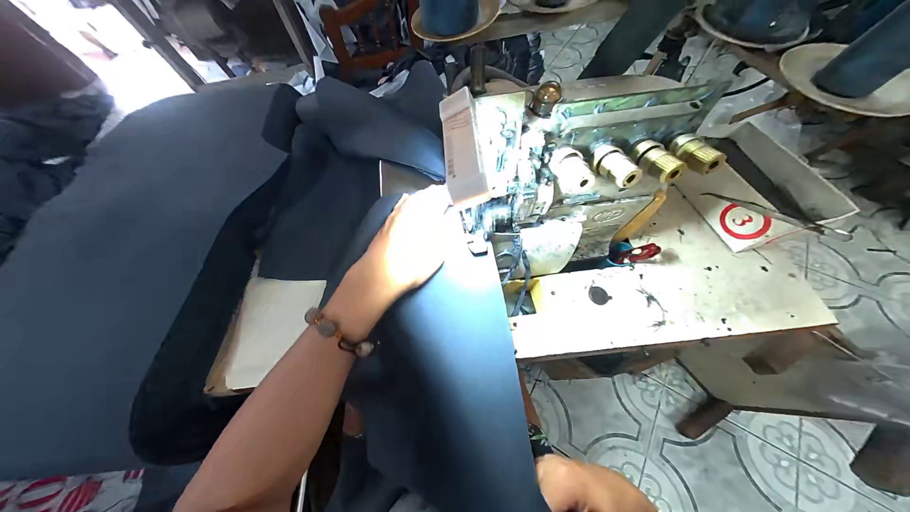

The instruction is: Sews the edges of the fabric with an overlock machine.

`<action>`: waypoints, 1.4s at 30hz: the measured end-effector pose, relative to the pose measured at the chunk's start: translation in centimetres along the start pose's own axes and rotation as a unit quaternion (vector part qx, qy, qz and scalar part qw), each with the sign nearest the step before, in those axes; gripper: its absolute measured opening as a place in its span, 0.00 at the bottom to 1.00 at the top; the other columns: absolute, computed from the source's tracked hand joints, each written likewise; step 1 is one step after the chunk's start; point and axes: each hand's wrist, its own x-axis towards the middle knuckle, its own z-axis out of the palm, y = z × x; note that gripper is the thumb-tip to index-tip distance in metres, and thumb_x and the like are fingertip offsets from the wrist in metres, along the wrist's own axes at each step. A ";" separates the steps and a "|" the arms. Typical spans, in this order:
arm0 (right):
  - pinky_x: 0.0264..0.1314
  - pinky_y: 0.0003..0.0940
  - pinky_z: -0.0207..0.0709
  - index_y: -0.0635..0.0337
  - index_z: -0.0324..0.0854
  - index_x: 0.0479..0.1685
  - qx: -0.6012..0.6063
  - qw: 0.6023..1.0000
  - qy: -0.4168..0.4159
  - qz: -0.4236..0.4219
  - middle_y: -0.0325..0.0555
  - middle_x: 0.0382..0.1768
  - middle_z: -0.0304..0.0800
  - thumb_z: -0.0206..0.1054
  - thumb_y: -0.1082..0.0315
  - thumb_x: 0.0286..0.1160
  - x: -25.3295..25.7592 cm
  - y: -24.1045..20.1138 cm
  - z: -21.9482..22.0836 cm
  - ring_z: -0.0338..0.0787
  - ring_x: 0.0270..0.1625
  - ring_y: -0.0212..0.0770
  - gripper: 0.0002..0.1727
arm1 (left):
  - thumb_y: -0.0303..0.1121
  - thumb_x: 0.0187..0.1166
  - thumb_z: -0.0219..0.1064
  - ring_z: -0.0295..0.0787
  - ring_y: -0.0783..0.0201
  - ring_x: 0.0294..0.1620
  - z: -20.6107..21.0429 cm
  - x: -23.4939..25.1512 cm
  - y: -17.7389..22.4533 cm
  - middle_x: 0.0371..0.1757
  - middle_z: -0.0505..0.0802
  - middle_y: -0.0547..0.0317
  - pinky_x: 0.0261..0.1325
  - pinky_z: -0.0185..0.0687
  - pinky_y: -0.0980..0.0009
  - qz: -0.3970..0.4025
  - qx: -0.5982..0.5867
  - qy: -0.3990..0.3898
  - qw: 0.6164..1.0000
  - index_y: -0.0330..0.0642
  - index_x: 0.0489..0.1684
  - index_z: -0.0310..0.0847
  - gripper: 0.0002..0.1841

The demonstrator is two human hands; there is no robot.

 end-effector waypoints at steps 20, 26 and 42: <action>0.35 0.14 0.82 0.58 0.85 0.44 -0.062 0.917 0.334 0.210 0.24 0.30 0.89 0.56 0.69 0.86 5.5 0.8 -4.2 0.85 0.30 0.13 0.11 | 0.51 0.64 0.80 0.75 0.26 0.75 2.7 -11.4 -3.3 0.75 0.79 0.24 0.71 0.72 0.30 -0.090 -0.018 0.117 0.989 0.23 0.65 0.79 0.39; 0.21 0.12 0.73 0.50 0.80 0.42 0.186 0.911 0.312 0.198 0.26 0.22 0.86 0.49 0.67 0.89 7.9 0.9 -5.4 0.77 0.17 0.17 0.12 | 0.35 0.83 0.66 0.89 0.31 0.36 -1.6 -12.8 -4.5 0.33 0.89 0.33 0.38 0.81 0.31 -0.146 0.118 0.085 0.978 0.29 0.38 0.89 0.14; 0.36 0.12 0.76 0.67 0.89 0.39 -0.244 0.870 0.417 0.098 0.37 0.27 0.88 0.60 0.72 0.82 10.9 4.8 -4.8 0.81 0.29 0.17 0.12 | 0.43 0.87 0.63 0.70 0.33 0.83 -5.0 1.0 -9.9 0.83 0.72 0.27 0.83 0.62 0.38 -0.062 0.003 -0.033 0.998 0.31 0.93 0.42 0.42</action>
